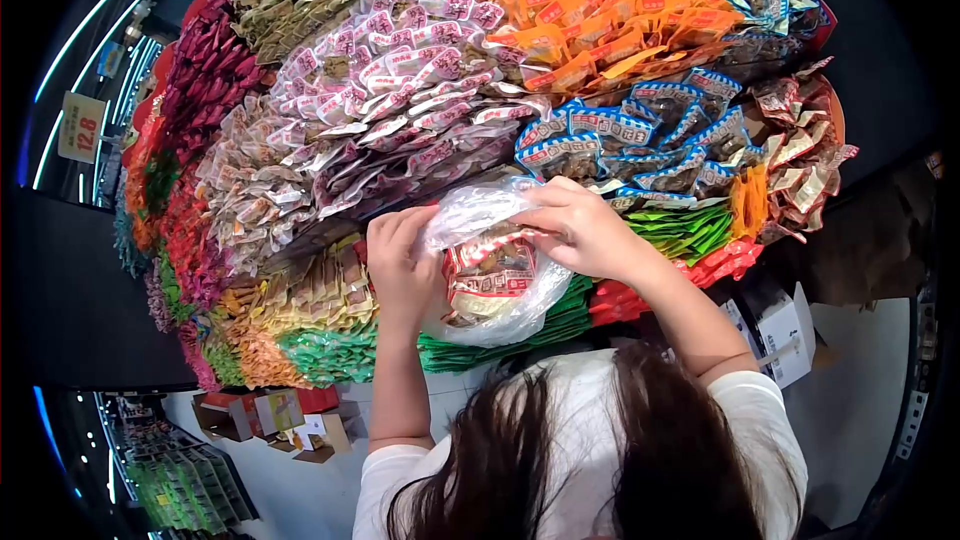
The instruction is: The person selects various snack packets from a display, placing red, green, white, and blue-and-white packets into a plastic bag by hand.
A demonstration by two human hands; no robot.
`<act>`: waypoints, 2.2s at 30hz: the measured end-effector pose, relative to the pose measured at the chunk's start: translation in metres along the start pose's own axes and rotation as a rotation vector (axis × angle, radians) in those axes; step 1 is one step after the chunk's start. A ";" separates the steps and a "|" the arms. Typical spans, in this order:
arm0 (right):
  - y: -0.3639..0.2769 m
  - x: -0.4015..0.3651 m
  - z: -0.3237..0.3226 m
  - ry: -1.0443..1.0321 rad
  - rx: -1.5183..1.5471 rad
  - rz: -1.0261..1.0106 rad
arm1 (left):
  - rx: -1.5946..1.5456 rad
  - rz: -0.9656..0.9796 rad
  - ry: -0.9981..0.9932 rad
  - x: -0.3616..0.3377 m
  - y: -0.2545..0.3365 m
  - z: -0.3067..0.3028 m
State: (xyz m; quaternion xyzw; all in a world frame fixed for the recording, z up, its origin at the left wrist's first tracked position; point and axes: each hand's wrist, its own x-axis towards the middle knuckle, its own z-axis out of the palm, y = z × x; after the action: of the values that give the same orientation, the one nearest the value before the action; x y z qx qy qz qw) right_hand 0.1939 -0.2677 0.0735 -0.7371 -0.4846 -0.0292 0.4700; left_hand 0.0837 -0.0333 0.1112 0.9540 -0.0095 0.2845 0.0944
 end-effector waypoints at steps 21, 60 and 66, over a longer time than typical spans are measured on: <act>0.001 0.006 -0.013 -0.109 -0.337 0.051 | -0.561 -0.317 0.110 -0.018 -0.021 0.001; -0.034 0.024 -0.025 0.256 0.584 0.365 | -0.874 -0.368 -0.178 -0.053 -0.013 0.049; 0.007 -0.041 -0.125 0.915 0.571 0.459 | -0.862 -0.374 -0.176 -0.054 -0.014 0.048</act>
State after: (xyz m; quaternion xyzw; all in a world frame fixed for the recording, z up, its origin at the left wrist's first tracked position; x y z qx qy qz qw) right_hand 0.2288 -0.3867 0.1178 -0.5798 -0.0490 -0.1103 0.8058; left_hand 0.0653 -0.0301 0.0402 0.8337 0.0374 0.1508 0.5299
